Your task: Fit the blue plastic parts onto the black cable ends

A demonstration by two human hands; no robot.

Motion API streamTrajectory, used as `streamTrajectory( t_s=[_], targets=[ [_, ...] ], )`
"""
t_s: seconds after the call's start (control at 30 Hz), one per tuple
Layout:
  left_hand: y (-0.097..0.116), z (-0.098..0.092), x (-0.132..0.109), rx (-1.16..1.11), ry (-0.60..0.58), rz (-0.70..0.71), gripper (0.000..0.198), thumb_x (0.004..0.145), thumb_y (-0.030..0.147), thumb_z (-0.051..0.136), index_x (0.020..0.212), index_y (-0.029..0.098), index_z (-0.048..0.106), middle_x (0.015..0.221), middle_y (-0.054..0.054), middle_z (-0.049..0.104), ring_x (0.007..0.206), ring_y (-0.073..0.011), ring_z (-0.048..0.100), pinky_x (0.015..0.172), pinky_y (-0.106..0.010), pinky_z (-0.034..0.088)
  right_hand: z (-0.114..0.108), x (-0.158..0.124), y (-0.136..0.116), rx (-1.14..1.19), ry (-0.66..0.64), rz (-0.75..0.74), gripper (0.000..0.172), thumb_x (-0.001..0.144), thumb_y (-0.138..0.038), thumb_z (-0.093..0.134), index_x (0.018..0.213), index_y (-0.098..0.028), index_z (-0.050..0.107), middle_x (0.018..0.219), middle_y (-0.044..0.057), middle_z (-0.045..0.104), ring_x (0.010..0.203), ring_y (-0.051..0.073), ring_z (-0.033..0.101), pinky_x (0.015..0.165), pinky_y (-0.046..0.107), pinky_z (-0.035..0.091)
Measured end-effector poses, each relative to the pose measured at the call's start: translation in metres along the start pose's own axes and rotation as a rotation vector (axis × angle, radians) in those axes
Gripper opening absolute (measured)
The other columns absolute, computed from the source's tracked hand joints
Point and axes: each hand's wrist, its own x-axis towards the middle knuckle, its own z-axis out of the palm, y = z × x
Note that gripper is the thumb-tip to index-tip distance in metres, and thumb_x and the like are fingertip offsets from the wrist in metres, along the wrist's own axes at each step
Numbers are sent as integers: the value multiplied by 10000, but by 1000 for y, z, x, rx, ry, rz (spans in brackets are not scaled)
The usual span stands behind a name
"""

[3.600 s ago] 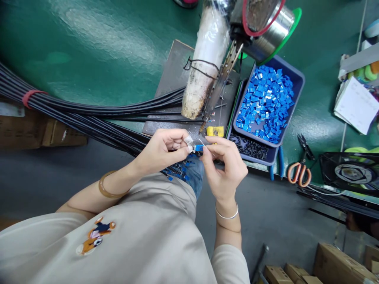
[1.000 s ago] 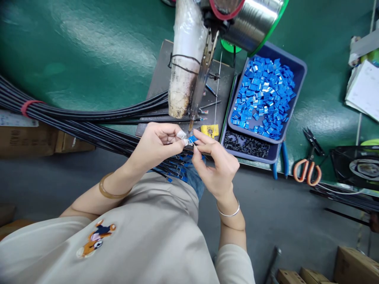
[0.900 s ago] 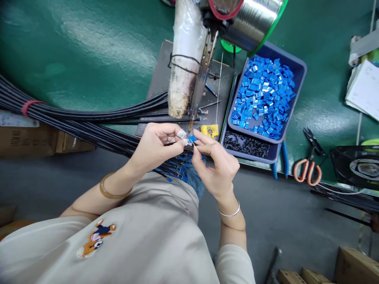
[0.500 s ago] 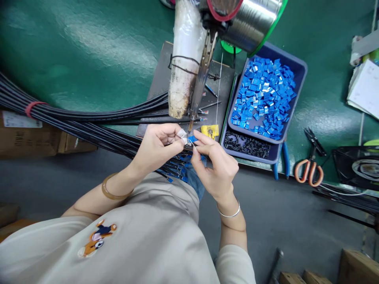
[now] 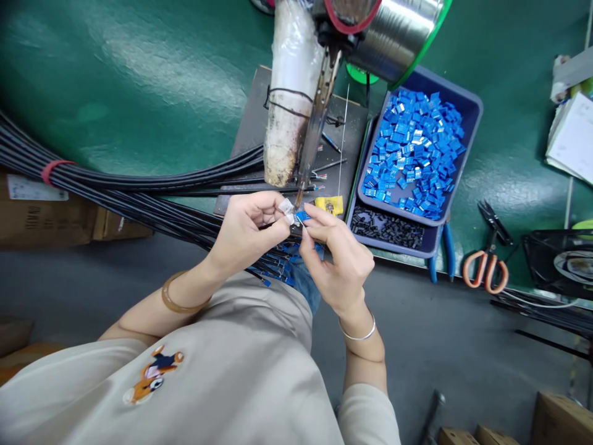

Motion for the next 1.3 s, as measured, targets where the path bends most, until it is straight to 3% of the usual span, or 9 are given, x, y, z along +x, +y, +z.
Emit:
streamTrajectory(
  t_s=[0.27, 1.07, 1.3],
  targets=[
    [1, -1, 2, -110, -48, 6, 115, 683, 88, 566, 615, 144, 491, 560, 54, 422, 515, -27, 355, 473, -149, 310, 0, 1, 1, 12, -16, 6, 153, 806, -102, 669, 888, -228, 641, 1084, 34, 747, 936, 183, 738, 740, 302, 639],
    [-1, -1, 3, -105, -62, 15, 110, 684, 77, 574, 619, 135, 507, 565, 49, 448, 516, -25, 376, 467, -137, 325, -2, 3, 1, 0, -23, 17, 162, 789, -99, 683, 880, -229, 651, 1076, 27, 751, 876, 166, 738, 687, 270, 624],
    [-1, -3, 4, -157, -86, -28, 115, 688, 73, 567, 610, 133, 509, 552, 59, 417, 497, -17, 335, 450, -141, 284, 0, 1, -1, 32, -16, 79, 130, 810, -110, 657, 867, -225, 635, 1103, 27, 747, 894, 171, 746, 715, 275, 637]
  ],
)
